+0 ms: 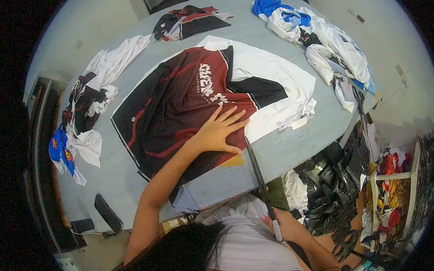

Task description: Cutting out parts of a jersey garment from flat fabric on a table using large tailoring scissors.

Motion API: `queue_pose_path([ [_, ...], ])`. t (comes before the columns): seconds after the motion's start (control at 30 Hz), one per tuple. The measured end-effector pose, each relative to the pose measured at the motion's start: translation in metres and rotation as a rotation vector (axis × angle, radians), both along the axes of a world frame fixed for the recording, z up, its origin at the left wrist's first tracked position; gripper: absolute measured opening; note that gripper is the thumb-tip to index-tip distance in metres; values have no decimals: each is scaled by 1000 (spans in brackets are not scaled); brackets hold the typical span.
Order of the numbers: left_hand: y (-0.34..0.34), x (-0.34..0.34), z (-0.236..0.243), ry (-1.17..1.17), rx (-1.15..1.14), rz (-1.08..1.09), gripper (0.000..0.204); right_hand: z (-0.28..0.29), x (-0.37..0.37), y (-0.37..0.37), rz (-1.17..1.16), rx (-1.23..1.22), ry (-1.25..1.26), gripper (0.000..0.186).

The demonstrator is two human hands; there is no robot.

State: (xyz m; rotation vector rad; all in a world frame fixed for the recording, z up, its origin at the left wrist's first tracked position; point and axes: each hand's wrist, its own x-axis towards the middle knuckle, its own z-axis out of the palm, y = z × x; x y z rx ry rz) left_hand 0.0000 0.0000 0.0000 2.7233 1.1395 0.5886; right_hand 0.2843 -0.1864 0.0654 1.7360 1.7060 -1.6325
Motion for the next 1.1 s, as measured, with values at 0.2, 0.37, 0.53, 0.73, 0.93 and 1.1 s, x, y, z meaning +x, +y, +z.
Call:
queue_pose_path([
  [0.2, 0, -1, -1, -29, 7, -4, 89, 23, -20, 1, -47, 165, 74, 46],
  [0.37, 2, -1, -3, -39, 11, -14, 90, 22, -21, 0, 4, 148, -24, 44],
  [0.53, 1, -2, -5, -48, 12, -12, 90, 23, -22, 0, 50, 202, -46, 44],
  [0.73, 3, -2, -4, -30, 23, -7, 94, 25, -23, 3, 108, 200, -89, 43],
  [0.93, 1, -3, -5, -22, 29, 14, 101, 22, -31, 14, 92, 123, -107, 51],
  [1.1, 2, -2, -5, -37, 29, 16, 101, 8, -26, 6, 96, 204, -83, 49],
])
